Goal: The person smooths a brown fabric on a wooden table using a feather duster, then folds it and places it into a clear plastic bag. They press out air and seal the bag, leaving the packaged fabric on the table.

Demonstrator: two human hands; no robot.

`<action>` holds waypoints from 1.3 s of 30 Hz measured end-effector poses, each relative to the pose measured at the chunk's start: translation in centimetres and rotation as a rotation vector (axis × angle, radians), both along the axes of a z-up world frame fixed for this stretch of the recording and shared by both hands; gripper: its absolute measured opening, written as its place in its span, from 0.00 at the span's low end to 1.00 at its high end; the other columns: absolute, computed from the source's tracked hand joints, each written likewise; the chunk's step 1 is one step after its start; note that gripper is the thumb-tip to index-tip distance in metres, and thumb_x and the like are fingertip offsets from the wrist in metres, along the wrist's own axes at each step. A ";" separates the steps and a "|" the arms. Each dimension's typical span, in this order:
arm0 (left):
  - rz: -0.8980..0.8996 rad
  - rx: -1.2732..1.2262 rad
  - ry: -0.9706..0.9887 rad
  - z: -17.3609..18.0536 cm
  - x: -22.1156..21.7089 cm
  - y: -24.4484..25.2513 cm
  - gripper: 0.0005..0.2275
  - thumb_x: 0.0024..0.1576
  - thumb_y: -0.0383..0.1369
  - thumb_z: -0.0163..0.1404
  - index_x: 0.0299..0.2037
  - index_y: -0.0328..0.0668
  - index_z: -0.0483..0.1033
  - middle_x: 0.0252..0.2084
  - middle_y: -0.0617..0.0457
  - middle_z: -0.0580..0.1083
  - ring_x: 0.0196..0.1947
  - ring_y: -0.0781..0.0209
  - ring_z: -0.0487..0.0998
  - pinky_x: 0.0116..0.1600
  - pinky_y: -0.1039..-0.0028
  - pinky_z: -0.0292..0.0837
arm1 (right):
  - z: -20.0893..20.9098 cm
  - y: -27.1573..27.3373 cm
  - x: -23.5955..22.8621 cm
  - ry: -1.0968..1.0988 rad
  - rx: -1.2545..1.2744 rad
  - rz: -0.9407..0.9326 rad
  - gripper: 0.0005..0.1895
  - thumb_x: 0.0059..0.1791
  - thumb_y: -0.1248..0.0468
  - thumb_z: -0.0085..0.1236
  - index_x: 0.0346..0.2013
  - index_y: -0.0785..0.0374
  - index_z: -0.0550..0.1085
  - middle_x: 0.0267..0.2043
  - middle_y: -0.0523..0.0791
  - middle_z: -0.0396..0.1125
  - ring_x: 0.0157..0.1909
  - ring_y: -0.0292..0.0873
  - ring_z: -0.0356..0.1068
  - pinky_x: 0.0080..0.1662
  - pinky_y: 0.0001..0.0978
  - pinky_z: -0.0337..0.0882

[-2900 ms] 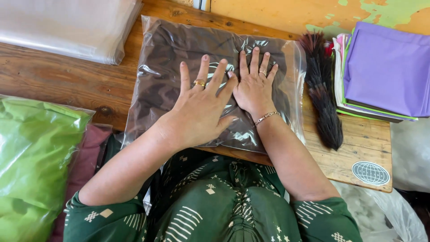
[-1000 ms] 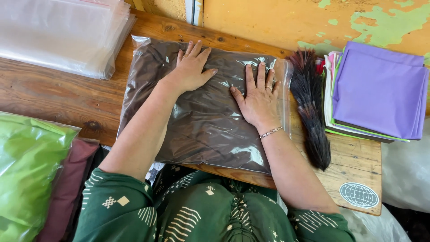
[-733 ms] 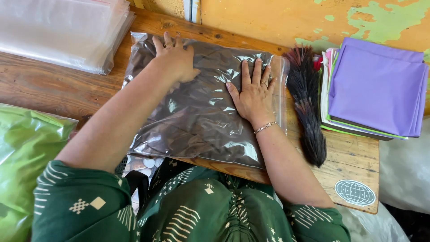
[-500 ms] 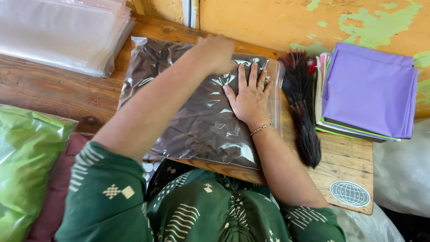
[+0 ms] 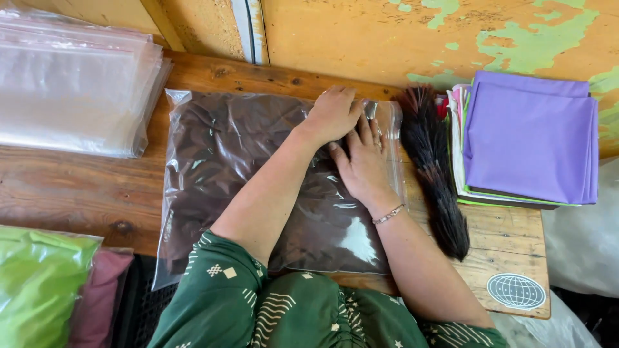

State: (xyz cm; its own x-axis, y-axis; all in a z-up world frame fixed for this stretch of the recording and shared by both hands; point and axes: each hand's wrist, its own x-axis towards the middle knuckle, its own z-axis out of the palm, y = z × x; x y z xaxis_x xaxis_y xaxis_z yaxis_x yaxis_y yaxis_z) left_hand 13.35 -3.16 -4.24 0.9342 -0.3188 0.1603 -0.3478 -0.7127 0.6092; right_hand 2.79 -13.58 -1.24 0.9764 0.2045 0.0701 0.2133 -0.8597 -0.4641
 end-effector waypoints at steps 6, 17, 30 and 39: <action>0.051 0.209 0.084 -1.1 1.5 -0.6 0.19 0.52 0.46 0.46 0.42 0.38 0.73 0.42 0.42 0.72 0.52 0.39 0.69 0.53 0.54 0.66 | -3.5 -5.0 3.6 -0.250 0.290 -0.146 0.30 0.42 0.50 0.63 0.53 0.60 0.69 0.57 0.52 0.56 0.55 0.59 0.63 0.50 0.47 0.69; 0.078 -0.415 0.267 0.5 1.3 1.0 0.14 0.38 0.41 0.55 0.33 0.50 0.76 0.32 0.52 0.72 0.43 0.51 0.74 0.48 0.66 0.68 | -3.5 -6.5 4.8 -0.127 0.775 -0.240 0.12 0.46 0.59 0.61 0.42 0.59 0.74 0.31 0.41 0.66 0.33 0.33 0.67 0.33 0.24 0.68; -0.109 -0.466 -0.064 5.2 -0.9 0.8 0.05 0.44 0.39 0.54 0.26 0.52 0.77 0.27 0.58 0.76 0.37 0.54 0.77 0.44 0.68 0.71 | -0.8 -5.5 2.6 -0.319 0.914 -0.118 0.03 0.47 0.68 0.63 0.31 0.64 0.76 0.20 0.42 0.61 0.26 0.28 0.59 0.29 0.21 0.63; -0.235 -0.590 -0.039 8.0 -3.0 1.1 0.06 0.47 0.37 0.53 0.33 0.49 0.78 0.25 0.50 0.76 0.31 0.51 0.79 0.39 0.67 0.72 | 0.1 -4.8 1.7 -0.393 0.877 -0.038 0.07 0.51 0.70 0.56 0.28 0.67 0.73 0.19 0.45 0.63 0.25 0.32 0.62 0.32 0.23 0.64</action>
